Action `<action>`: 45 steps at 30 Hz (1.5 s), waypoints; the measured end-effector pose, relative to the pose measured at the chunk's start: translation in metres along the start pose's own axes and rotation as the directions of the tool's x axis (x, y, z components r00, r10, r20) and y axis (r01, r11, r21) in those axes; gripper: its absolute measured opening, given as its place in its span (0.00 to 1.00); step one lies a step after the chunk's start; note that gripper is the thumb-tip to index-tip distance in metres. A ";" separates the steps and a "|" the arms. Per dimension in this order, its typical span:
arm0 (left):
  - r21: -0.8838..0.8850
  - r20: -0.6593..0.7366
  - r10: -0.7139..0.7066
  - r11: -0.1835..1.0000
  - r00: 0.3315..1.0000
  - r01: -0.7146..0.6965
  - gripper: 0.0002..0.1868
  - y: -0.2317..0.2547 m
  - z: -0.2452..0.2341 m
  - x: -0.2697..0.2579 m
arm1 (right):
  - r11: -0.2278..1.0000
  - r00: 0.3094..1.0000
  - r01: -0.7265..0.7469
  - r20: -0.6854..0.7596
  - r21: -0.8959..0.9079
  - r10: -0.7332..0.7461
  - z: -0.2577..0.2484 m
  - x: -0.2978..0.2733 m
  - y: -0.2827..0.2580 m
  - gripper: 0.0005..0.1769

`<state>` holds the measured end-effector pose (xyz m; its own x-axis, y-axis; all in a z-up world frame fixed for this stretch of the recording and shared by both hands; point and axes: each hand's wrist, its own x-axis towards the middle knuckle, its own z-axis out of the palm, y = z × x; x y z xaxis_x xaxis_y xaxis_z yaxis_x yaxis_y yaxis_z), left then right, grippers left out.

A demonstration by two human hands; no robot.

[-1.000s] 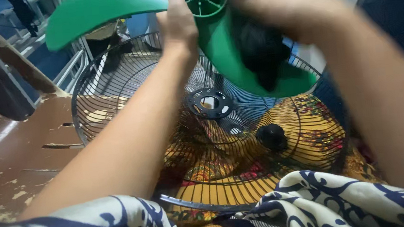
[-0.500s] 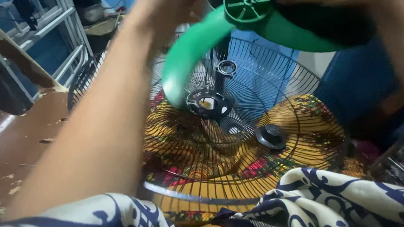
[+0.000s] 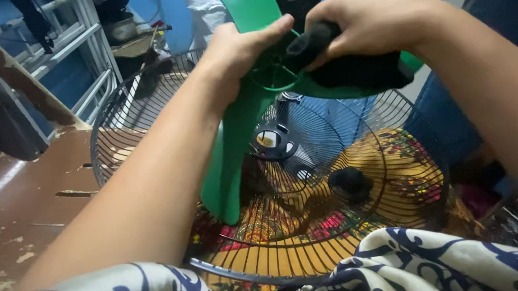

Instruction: The person wipes a detached green fan blade with a black cloth, rotating it to clean both sides and the central hub. The blade is held over the fan's wire cage while the person sits on a mat.

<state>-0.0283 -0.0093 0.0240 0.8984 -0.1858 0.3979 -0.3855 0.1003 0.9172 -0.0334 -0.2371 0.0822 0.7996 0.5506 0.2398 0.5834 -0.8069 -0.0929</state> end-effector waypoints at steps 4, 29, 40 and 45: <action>0.068 -0.027 0.112 0.992 0.993 -0.110 0.23 0.005 -0.003 0.001 | 0.981 0.992 -0.052 0.125 0.189 0.028 -0.005 -0.002 0.023 0.16; 0.107 -0.091 0.045 0.994 0.995 -0.035 0.21 0.012 -0.018 0.000 | 0.881 0.873 -0.472 0.153 0.024 0.463 -0.035 -0.017 0.095 0.22; -0.021 -0.351 -0.006 1.000 0.936 -0.002 0.25 -0.006 -0.008 0.013 | 0.098 0.720 0.045 -0.100 0.994 0.686 0.019 0.002 0.100 0.24; -0.086 -0.481 -0.053 0.996 0.875 0.013 0.25 -0.032 -0.003 0.027 | -0.210 0.510 0.229 0.066 0.951 0.857 0.064 0.024 0.046 0.29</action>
<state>0.0091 -0.0141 0.0053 0.9076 0.3027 0.2910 -0.3545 0.1811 0.9173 0.0217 -0.2472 0.0214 0.9177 -0.3967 -0.0212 0.1962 0.4990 -0.8441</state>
